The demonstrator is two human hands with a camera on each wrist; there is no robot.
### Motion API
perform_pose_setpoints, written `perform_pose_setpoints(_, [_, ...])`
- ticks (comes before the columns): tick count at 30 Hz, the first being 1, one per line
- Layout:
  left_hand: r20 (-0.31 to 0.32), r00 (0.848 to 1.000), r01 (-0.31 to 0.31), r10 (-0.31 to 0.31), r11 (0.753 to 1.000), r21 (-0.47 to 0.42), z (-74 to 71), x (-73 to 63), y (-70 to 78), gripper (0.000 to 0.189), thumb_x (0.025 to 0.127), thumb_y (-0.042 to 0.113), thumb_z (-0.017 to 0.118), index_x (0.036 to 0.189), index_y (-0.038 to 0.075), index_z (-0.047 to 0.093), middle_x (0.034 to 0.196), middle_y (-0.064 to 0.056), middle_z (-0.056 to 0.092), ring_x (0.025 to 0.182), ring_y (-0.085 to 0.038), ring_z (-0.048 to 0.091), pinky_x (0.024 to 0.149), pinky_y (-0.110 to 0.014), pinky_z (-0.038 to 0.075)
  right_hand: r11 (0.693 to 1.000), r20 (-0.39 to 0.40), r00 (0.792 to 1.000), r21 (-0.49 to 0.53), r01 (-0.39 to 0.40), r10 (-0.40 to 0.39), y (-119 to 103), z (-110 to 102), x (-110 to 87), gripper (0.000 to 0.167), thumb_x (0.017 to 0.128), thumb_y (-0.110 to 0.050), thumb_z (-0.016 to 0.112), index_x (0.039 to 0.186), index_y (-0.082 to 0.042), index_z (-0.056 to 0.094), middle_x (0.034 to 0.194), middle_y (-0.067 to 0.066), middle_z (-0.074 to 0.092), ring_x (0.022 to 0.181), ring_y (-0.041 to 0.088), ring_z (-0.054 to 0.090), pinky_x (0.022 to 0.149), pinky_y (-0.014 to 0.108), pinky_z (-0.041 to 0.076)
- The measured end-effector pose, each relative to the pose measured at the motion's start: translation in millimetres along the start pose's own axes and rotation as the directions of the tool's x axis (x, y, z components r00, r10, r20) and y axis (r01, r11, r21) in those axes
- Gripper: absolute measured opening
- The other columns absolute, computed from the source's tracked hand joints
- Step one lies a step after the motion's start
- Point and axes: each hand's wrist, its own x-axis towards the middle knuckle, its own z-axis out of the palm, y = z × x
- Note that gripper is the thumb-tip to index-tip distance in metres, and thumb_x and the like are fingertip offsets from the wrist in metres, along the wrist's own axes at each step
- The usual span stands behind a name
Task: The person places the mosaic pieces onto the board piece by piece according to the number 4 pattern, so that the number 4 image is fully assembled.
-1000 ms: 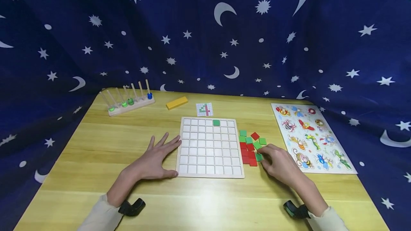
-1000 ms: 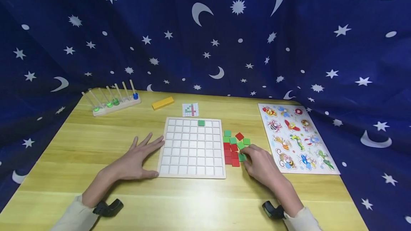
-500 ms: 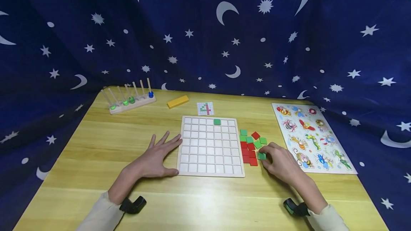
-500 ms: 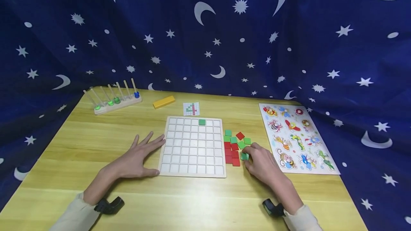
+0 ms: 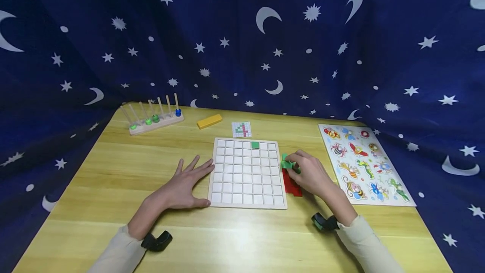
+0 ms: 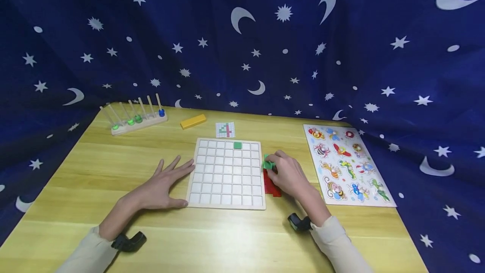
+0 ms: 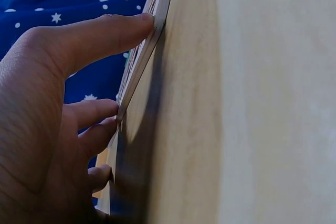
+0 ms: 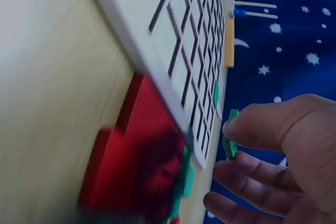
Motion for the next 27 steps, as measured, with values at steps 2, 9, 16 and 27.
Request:
perform_pose_setpoints(2, [-0.001, 1.0, -0.001, 0.001, 1.0, -0.002, 0.2, -0.6, -0.4, 0.102, 0.075, 0.059, 0.078, 0.158, 0.018, 0.034, 0.164, 0.001, 0.025, 0.151, -0.035, 0.007, 0.112, -0.068, -0.008, 1.0, 0.015, 1.0, 0.018, 0.013, -0.013, -6.1, 6.7, 11.3, 0.024, 0.081, -0.005, 0.079, 0.105, -0.004, 0.074, 0.095, 0.006, 0.065, 0.073, 0.019, 0.064, 0.06, 0.032, 0.052])
perform_pose_setpoints(9, [0.008, 1.0, 0.006, -0.006, 1.0, -0.005, 0.1, -1.5, -1.6, 0.102, 0.076, 0.059, 0.078, 0.159, 0.02, 0.032, 0.164, 0.002, 0.023, 0.152, -0.033, 0.005, 0.113, -0.066, -0.009, 0.999, 0.053, 0.998, 0.032, 0.036, -0.038, -20.9, 26.1, 41.9, 0.023, 0.083, -0.006, 0.077, 0.106, -0.005, 0.075, 0.096, 0.006, 0.066, 0.076, 0.017, 0.062, 0.064, 0.033, 0.051])
perform_pose_setpoints(16, [0.018, 1.0, 0.007, -0.007, 1.0, -0.011, 0.8, -2.0, 1.6, 0.103, 0.075, 0.06, 0.077, 0.159, 0.02, 0.032, 0.164, 0.003, 0.023, 0.152, -0.032, 0.005, 0.113, -0.066, -0.009, 0.998, 0.1, 0.994, 0.027, 0.052, -0.055, -32.3, 39.2, 63.3, 0.023, 0.085, -0.005, 0.074, 0.108, -0.006, 0.076, 0.099, 0.007, 0.066, 0.075, 0.016, 0.058, 0.065, 0.035, 0.051])
perform_pose_setpoints(27, [0.012, 1.0, 0.023, -0.023, 1.0, -0.001, 2.6, -1.0, -1.6, 0.104, 0.075, 0.061, 0.077, 0.159, 0.021, 0.03, 0.164, 0.005, 0.021, 0.152, -0.031, 0.004, 0.114, -0.064, -0.01, 0.99, 0.12, 0.983, -0.001, 0.14, -0.139, -41.8, 52.6, 89.3, 0.025, 0.083, -0.002, 0.073, 0.108, -0.006, 0.075, 0.094, 0.007, 0.065, 0.066, 0.013, 0.053, 0.056, 0.031, 0.047])
